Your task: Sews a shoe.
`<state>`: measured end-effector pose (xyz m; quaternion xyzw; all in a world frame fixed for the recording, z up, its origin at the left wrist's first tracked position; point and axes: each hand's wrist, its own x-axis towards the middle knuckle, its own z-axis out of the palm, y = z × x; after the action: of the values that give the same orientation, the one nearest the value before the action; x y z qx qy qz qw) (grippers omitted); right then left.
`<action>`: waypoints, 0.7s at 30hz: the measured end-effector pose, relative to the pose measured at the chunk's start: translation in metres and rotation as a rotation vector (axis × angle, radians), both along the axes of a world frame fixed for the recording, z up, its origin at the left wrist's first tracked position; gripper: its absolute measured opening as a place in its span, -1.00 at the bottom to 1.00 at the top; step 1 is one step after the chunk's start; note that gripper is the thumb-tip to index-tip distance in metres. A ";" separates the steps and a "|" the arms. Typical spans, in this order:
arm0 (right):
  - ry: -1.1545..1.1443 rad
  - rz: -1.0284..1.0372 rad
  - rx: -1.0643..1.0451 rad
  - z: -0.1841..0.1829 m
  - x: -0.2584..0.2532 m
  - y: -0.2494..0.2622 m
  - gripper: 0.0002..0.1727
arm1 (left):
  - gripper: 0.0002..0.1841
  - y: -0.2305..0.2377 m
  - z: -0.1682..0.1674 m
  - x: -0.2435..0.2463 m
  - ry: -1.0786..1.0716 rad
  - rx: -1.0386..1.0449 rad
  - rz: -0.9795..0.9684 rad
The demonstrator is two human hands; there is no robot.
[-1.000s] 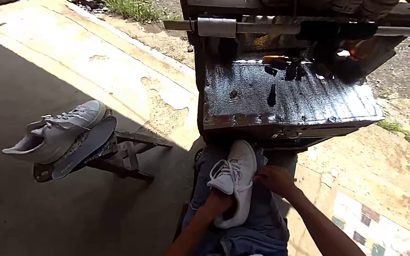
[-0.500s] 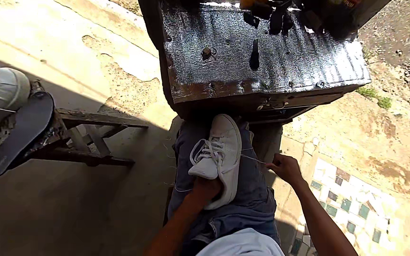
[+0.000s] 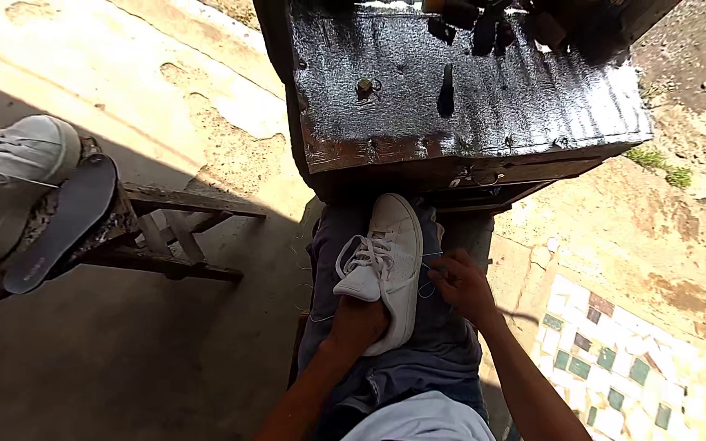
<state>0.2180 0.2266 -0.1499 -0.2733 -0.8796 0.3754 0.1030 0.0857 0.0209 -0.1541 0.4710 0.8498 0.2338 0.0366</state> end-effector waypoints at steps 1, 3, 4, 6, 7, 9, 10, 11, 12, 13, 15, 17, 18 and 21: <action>0.003 -0.012 0.011 -0.001 -0.002 -0.001 -0.70 | -0.72 0.000 0.001 -0.001 -0.004 -0.005 -0.002; 0.002 -0.028 -0.002 -0.001 -0.002 -0.001 -0.71 | -0.73 -0.001 0.002 -0.001 -0.003 -0.007 0.003; -0.007 -0.030 -0.004 -0.001 -0.002 -0.003 -0.73 | -0.73 -0.001 0.002 -0.001 -0.006 -0.006 0.005; 0.002 -0.051 -0.029 -0.003 -0.002 -0.007 -0.76 | -0.72 -0.001 0.001 -0.001 -0.014 -0.011 0.000; 0.022 -0.070 -0.068 -0.001 -0.002 -0.009 -0.77 | -0.72 -0.001 0.001 -0.001 -0.021 -0.011 -0.003; 0.090 -0.085 -0.242 0.010 -0.003 -0.011 -0.81 | -0.72 -0.001 0.000 -0.002 -0.031 -0.005 -0.006; 0.138 -0.054 -0.406 0.019 -0.001 -0.013 -0.83 | -0.73 -0.001 0.000 -0.002 -0.032 0.005 -0.008; 0.182 0.020 -0.613 0.028 0.002 -0.014 -0.85 | -0.73 -0.001 -0.001 -0.003 -0.031 0.018 -0.011; 0.195 0.145 -0.804 0.036 0.006 -0.016 -0.88 | -0.72 0.000 -0.001 -0.003 -0.028 0.027 -0.013; 0.146 0.278 -0.894 0.042 0.012 -0.017 -0.90 | -0.72 0.000 -0.001 -0.004 -0.031 0.025 -0.013; -0.157 0.402 -0.603 0.047 0.028 -0.009 -0.78 | -0.71 0.000 -0.002 -0.005 -0.058 0.005 -0.017; -0.464 0.264 -0.265 0.035 0.052 0.020 -0.51 | -0.72 -0.002 -0.002 -0.006 -0.042 -0.013 -0.035; -0.511 0.134 -0.191 0.025 0.060 0.037 -0.43 | -0.74 -0.003 -0.002 -0.007 -0.013 -0.002 -0.041; -0.485 -0.048 0.014 0.022 0.033 0.044 -0.41 | -0.76 -0.002 -0.001 -0.002 0.038 0.009 -0.013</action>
<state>0.2513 0.2711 -0.1280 -0.3756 -0.8744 0.2902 -0.1006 0.0835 0.0186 -0.1547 0.4811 0.8461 0.2286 0.0199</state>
